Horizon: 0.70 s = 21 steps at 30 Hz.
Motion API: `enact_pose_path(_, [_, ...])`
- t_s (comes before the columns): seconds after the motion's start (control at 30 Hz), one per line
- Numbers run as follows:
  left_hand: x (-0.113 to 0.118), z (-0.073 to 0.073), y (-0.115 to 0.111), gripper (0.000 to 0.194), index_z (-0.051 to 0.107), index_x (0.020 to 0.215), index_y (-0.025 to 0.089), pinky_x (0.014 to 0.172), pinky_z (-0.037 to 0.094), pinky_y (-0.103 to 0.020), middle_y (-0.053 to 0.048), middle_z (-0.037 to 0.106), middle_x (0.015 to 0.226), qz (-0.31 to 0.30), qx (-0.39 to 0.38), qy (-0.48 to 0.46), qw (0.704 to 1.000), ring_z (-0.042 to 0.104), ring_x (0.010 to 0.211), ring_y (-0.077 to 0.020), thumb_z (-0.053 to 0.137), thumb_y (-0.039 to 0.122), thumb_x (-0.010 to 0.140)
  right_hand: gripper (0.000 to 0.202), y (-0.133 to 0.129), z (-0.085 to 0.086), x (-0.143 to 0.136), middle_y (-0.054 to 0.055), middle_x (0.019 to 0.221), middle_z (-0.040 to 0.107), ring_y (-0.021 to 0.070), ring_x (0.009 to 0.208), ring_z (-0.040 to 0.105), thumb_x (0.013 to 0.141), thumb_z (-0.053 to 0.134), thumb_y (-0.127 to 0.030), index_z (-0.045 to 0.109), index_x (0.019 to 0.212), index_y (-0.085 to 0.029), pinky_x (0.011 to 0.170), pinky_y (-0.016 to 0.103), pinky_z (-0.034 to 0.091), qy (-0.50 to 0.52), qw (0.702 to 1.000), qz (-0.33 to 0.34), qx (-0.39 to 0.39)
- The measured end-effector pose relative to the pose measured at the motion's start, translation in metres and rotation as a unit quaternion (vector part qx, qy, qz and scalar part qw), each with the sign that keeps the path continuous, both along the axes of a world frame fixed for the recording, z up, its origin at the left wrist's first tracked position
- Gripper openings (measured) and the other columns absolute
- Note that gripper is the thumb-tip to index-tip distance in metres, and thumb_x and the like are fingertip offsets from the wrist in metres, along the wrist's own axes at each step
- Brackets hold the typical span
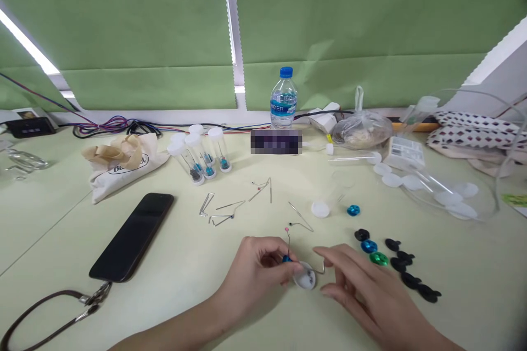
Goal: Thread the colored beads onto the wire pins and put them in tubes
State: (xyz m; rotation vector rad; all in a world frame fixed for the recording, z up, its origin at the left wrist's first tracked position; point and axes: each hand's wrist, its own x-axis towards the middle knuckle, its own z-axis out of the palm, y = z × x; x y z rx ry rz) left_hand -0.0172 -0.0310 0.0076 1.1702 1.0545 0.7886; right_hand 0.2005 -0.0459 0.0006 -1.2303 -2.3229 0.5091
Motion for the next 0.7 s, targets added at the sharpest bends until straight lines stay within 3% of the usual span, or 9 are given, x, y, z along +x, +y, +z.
enact_pose_path(0.03, [0.000, 0.000, 0.000, 0.015, 0.071, 0.070, 0.013, 0.056, 0.042, -0.023, -0.002, 0.064, 0.062, 0.000, -0.006, -0.004, 1.000, 0.051, 0.055, -0.0095, 0.073, 0.028, 0.073, 0.026, -0.001, -0.002, 0.002, 0.008, 0.089, 0.067, 0.0183, 0.069, 0.066, 0.097, 0.043, -0.034, 0.060, 0.110, -0.020, 0.058, 0.027, 0.050, -0.028, 0.998, 0.019, 0.059])
enact_pose_path(0.1, [0.001, 0.001, 0.000, 0.015, 0.070, 0.068, 0.013, 0.056, 0.042, -0.023, -0.001, 0.063, 0.061, -0.003, -0.020, -0.013, 1.000, 0.051, 0.054, -0.0092, 0.073, 0.028, 0.071, 0.024, -0.003, -0.005, 0.005, 0.009, 0.094, 0.066, 0.0196, 0.076, 0.066, 0.096, 0.041, -0.024, 0.061, 0.108, -0.020, 0.061, 0.027, 0.050, -0.080, 0.990, 0.057, 0.104])
enact_pose_path(0.23, [0.003, 0.001, -0.003, 0.013, 0.071, 0.067, 0.014, 0.057, 0.044, -0.022, -0.002, 0.067, 0.064, 0.001, -0.024, -0.021, 0.999, 0.052, 0.054, -0.0092, 0.074, 0.026, 0.071, 0.031, -0.006, -0.006, 0.004, 0.005, 0.086, 0.064, 0.0150, 0.065, 0.062, 0.092, 0.035, -0.011, 0.060, 0.109, -0.020, 0.057, 0.024, 0.049, -0.099, 0.989, 0.088, 0.069])
enact_pose_path(0.4, [0.003, -0.004, -0.005, 0.010, 0.072, 0.072, 0.015, 0.059, 0.046, -0.023, -0.003, 0.069, 0.070, 0.005, -0.007, -0.025, 1.000, 0.055, 0.059, -0.0106, 0.074, 0.025, 0.071, 0.036, -0.006, -0.005, -0.003, 0.002, 0.068, 0.059, 0.0122, 0.050, 0.055, 0.093, 0.030, -0.007, 0.064, 0.092, -0.019, 0.047, 0.022, 0.044, -0.054, 0.993, 0.072, 0.071])
enact_pose_path(0.6, [0.004, -0.005, -0.007, 0.009, 0.072, 0.071, 0.015, 0.060, 0.047, -0.024, -0.004, 0.071, 0.074, 0.006, -0.013, -0.033, 0.999, 0.056, 0.061, -0.0113, 0.075, 0.023, 0.070, 0.037, -0.006, -0.008, -0.004, 0.002, 0.066, 0.061, 0.0130, 0.051, 0.058, 0.093, 0.029, -0.006, 0.063, 0.083, -0.018, 0.048, 0.023, 0.046, -0.049, 0.992, 0.076, 0.084])
enact_pose_path(0.7, [0.004, -0.004, -0.007, 0.009, 0.072, 0.071, 0.014, 0.060, 0.046, -0.024, -0.004, 0.070, 0.073, 0.005, -0.026, -0.048, 0.999, 0.055, 0.059, -0.0108, 0.076, 0.022, 0.068, 0.034, -0.006, -0.012, 0.001, 0.007, 0.084, 0.071, 0.0153, 0.065, 0.067, 0.091, 0.032, -0.007, 0.064, 0.092, -0.019, 0.057, 0.024, 0.052, -0.057, 0.988, 0.063, 0.127])
